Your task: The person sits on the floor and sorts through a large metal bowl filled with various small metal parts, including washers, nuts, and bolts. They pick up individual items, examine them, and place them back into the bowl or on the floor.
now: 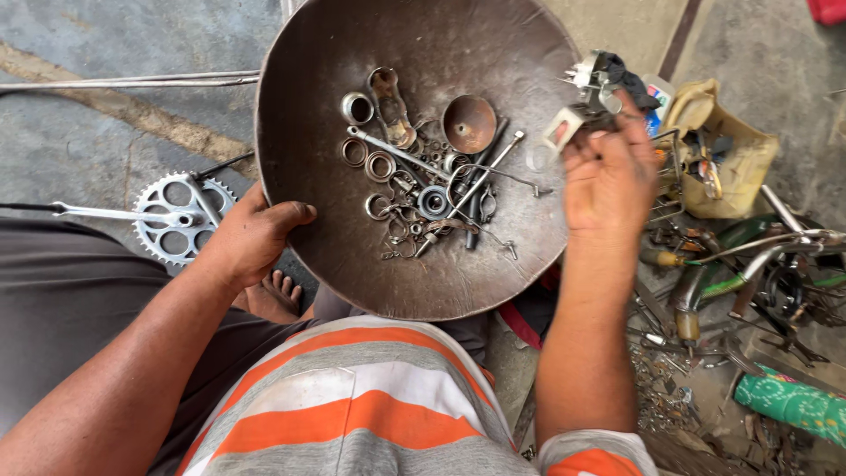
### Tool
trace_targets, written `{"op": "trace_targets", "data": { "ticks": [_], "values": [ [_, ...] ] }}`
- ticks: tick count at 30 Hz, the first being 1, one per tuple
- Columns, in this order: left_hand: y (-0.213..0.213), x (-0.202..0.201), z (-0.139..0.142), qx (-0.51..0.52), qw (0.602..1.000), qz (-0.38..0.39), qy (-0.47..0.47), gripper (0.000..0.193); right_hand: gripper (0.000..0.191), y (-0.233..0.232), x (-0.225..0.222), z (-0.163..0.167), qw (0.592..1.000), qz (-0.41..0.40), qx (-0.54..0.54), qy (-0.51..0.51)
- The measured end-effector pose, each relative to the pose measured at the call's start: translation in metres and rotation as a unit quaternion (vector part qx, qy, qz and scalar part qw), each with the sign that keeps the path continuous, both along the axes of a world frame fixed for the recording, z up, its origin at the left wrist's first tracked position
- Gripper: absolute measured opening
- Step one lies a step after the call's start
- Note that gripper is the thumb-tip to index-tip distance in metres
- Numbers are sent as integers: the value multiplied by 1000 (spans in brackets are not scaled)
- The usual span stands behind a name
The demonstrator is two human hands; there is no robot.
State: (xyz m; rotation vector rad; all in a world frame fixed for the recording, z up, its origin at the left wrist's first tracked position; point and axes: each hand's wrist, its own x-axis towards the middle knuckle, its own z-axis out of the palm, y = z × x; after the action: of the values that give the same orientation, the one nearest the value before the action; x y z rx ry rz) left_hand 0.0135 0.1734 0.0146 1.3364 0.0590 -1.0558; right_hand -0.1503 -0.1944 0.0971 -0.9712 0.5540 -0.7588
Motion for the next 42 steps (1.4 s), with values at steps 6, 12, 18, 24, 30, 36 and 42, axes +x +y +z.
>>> {"op": "trace_targets", "data": {
  "ticks": [6,12,18,24,30,36,42],
  "values": [
    [0,1,5,27,998,-43,-38,46,45,-2,34,7,973,57,-167,147],
    [-2,-1,5,-1,998,-31,-47,46,48,2,91,-10,886,116,-400,205],
    [-2,0,1,25,999,-35,-29,45,43,9,96,-28,755,99,-615,203],
    [-3,0,2,4,999,-37,-30,46,33,22,93,-16,794,158,-541,227],
    [-4,-1,3,10,999,-29,-33,47,28,58,64,16,681,101,-670,276],
    [-5,0,3,-2,999,-34,-24,46,16,81,52,-2,473,245,-777,336],
    [-3,-4,5,0,999,-25,-44,45,35,55,58,-7,455,151,-782,398]
  ]
}}
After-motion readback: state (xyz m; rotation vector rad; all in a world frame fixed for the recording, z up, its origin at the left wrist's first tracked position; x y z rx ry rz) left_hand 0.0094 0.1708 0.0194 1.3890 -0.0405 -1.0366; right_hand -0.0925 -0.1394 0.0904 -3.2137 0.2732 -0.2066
